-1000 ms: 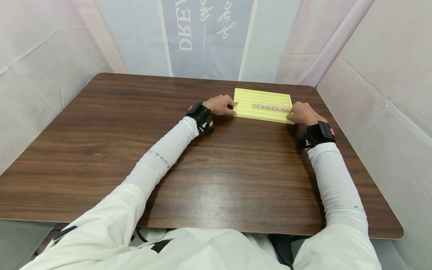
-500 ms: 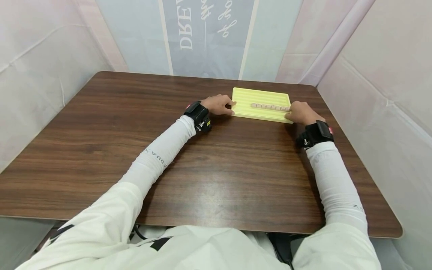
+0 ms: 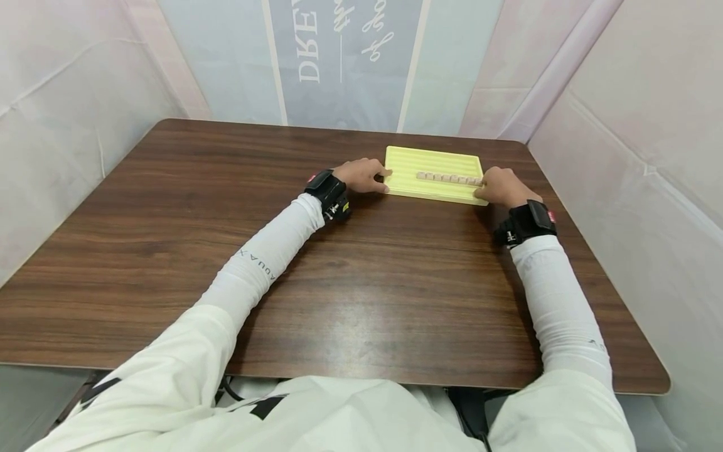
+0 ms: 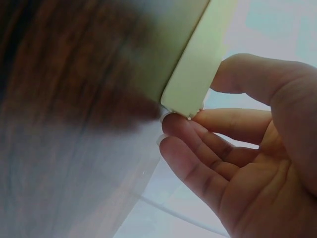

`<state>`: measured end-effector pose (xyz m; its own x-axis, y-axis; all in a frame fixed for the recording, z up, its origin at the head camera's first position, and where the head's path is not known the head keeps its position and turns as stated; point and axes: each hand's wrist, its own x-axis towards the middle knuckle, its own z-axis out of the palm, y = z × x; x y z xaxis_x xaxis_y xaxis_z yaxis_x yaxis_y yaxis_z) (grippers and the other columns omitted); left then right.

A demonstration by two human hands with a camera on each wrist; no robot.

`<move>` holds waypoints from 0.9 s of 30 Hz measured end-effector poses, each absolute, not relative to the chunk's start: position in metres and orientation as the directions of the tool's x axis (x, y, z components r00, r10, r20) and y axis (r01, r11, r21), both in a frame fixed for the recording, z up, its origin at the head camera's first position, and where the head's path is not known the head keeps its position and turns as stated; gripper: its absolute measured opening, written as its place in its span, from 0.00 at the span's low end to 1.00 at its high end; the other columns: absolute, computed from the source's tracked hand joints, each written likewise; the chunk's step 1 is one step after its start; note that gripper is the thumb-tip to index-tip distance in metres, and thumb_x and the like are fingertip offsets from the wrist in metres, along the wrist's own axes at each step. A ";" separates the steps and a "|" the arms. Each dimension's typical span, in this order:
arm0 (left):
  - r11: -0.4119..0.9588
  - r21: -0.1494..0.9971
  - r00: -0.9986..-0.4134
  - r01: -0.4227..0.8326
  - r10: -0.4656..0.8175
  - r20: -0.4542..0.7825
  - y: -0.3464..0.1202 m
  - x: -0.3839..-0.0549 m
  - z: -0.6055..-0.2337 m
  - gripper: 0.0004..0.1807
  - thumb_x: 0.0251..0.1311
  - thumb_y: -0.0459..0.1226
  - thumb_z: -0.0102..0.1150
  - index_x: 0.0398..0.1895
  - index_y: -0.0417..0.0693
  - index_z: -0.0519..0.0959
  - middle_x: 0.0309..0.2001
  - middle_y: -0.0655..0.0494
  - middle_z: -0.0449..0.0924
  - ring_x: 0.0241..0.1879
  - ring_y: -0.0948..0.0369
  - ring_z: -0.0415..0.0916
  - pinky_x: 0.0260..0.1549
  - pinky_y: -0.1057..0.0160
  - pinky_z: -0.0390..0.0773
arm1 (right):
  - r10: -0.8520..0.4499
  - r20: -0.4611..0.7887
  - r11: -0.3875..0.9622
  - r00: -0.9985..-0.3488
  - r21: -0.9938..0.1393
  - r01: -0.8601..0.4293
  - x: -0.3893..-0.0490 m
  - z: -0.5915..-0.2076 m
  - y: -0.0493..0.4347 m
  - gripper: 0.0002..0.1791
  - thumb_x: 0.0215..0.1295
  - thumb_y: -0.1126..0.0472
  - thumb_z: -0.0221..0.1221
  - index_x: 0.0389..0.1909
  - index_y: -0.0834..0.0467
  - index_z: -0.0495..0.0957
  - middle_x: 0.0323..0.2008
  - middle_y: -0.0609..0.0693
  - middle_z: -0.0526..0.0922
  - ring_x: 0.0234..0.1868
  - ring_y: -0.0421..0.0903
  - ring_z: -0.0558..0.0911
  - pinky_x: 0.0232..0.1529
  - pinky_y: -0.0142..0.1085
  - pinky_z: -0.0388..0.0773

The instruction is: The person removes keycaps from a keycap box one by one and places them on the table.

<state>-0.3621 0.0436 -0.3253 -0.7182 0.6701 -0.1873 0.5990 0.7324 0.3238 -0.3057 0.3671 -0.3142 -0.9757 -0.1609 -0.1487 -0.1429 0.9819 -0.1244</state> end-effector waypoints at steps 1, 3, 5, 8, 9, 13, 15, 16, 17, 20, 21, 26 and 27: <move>0.733 0.324 -0.718 0.599 0.670 -0.188 0.043 -0.363 -0.325 0.30 0.68 0.50 0.52 0.71 0.58 0.62 0.65 0.54 0.72 0.26 0.62 0.56 0.29 0.66 0.56 | -0.161 -0.145 0.982 -0.976 -0.125 -0.143 -0.305 -0.314 0.366 0.18 0.61 0.60 0.52 0.11 0.56 0.65 0.12 0.44 0.59 0.16 0.42 0.60 0.21 0.33 0.56; 0.733 0.325 -0.721 0.597 0.668 -0.183 0.041 -0.363 -0.325 0.31 0.68 0.50 0.53 0.72 0.57 0.61 0.63 0.53 0.73 0.27 0.62 0.56 0.30 0.66 0.56 | -0.164 -0.139 0.981 -0.977 -0.131 -0.146 -0.305 -0.314 0.365 0.18 0.61 0.60 0.53 0.11 0.57 0.66 0.12 0.45 0.60 0.16 0.42 0.60 0.21 0.33 0.56; 0.734 0.324 -0.722 0.597 0.667 -0.182 0.040 -0.363 -0.324 0.31 0.68 0.50 0.53 0.72 0.57 0.61 0.64 0.53 0.73 0.28 0.62 0.57 0.31 0.66 0.56 | -0.163 -0.131 0.980 -0.978 -0.134 -0.146 -0.306 -0.314 0.364 0.18 0.60 0.60 0.53 0.12 0.57 0.66 0.12 0.45 0.60 0.16 0.42 0.61 0.21 0.33 0.56; 0.739 0.318 -0.726 0.594 0.663 -0.185 0.038 -0.363 -0.324 0.31 0.67 0.51 0.53 0.71 0.58 0.61 0.66 0.55 0.71 0.29 0.62 0.57 0.31 0.66 0.56 | -0.160 -0.138 0.980 -0.977 -0.143 -0.141 -0.307 -0.314 0.363 0.17 0.60 0.60 0.53 0.12 0.57 0.66 0.13 0.45 0.60 0.16 0.42 0.61 0.20 0.33 0.56; 0.741 0.313 -0.726 0.594 0.661 -0.187 0.038 -0.363 -0.324 0.31 0.67 0.51 0.53 0.71 0.58 0.61 0.64 0.54 0.73 0.29 0.62 0.58 0.31 0.66 0.57 | -0.160 -0.141 0.980 -0.977 -0.145 -0.140 -0.307 -0.314 0.363 0.17 0.60 0.60 0.53 0.12 0.57 0.66 0.13 0.45 0.60 0.16 0.42 0.61 0.20 0.33 0.56; 0.745 0.309 -0.730 0.591 0.657 -0.187 0.037 -0.362 -0.325 0.31 0.66 0.51 0.54 0.71 0.57 0.62 0.52 0.51 0.78 0.32 0.62 0.61 0.32 0.65 0.58 | -0.165 -0.151 0.978 -0.975 -0.149 -0.143 -0.308 -0.316 0.362 0.17 0.60 0.60 0.53 0.12 0.57 0.66 0.12 0.45 0.60 0.15 0.42 0.60 0.20 0.33 0.56; 0.747 0.313 -0.735 0.587 0.654 -0.181 0.037 -0.362 -0.326 0.31 0.66 0.51 0.55 0.70 0.57 0.63 0.58 0.54 0.77 0.31 0.62 0.61 0.31 0.65 0.58 | -0.165 -0.149 0.979 -0.975 -0.146 -0.144 -0.308 -0.317 0.362 0.17 0.60 0.60 0.53 0.12 0.57 0.66 0.12 0.45 0.60 0.15 0.42 0.60 0.20 0.33 0.56; 0.747 0.319 -0.737 0.583 0.652 -0.181 0.037 -0.362 -0.327 0.30 0.66 0.51 0.55 0.70 0.57 0.65 0.61 0.55 0.76 0.30 0.62 0.60 0.31 0.65 0.58 | -0.163 -0.153 0.979 -0.975 -0.150 -0.140 -0.308 -0.317 0.361 0.17 0.60 0.60 0.53 0.12 0.58 0.67 0.12 0.45 0.60 0.15 0.42 0.60 0.20 0.33 0.56; 0.747 0.319 -0.736 0.583 0.652 -0.182 0.037 -0.362 -0.328 0.28 0.66 0.51 0.55 0.68 0.55 0.68 0.64 0.56 0.73 0.29 0.62 0.60 0.30 0.66 0.58 | -0.159 -0.157 0.979 -0.975 -0.154 -0.134 -0.308 -0.317 0.361 0.16 0.59 0.60 0.53 0.13 0.59 0.68 0.13 0.45 0.60 0.15 0.42 0.60 0.20 0.33 0.56; 0.748 0.332 -0.739 0.575 0.649 -0.183 0.036 -0.361 -0.330 0.25 0.66 0.51 0.55 0.64 0.55 0.73 0.70 0.60 0.65 0.24 0.62 0.56 0.26 0.67 0.56 | -0.149 -0.175 0.980 -0.973 -0.160 -0.121 -0.309 -0.318 0.361 0.14 0.59 0.60 0.53 0.16 0.61 0.70 0.13 0.46 0.62 0.16 0.43 0.62 0.19 0.33 0.57; 0.748 0.335 -0.738 0.574 0.649 -0.185 0.036 -0.361 -0.331 0.24 0.67 0.51 0.54 0.63 0.55 0.73 0.71 0.61 0.64 0.23 0.62 0.55 0.25 0.67 0.56 | -0.146 -0.184 0.980 -0.972 -0.164 -0.116 -0.309 -0.318 0.361 0.14 0.59 0.60 0.52 0.17 0.62 0.71 0.14 0.46 0.62 0.16 0.43 0.62 0.19 0.34 0.57; 0.742 0.336 -0.729 0.581 0.657 -0.190 0.033 -0.358 -0.328 0.30 0.67 0.50 0.54 0.70 0.58 0.63 0.58 0.54 0.77 0.25 0.62 0.55 0.27 0.67 0.55 | -0.145 -0.190 0.981 -0.971 -0.154 -0.117 -0.307 -0.317 0.360 0.15 0.59 0.60 0.52 0.14 0.60 0.69 0.13 0.46 0.61 0.16 0.43 0.61 0.19 0.34 0.57; 0.742 0.332 -0.728 0.583 0.658 -0.193 0.033 -0.359 -0.327 0.31 0.67 0.50 0.54 0.71 0.58 0.62 0.51 0.53 0.79 0.26 0.62 0.55 0.27 0.67 0.55 | -0.146 -0.186 0.981 -0.972 -0.151 -0.119 -0.307 -0.317 0.359 0.15 0.59 0.60 0.52 0.14 0.59 0.68 0.13 0.45 0.61 0.16 0.43 0.61 0.19 0.34 0.57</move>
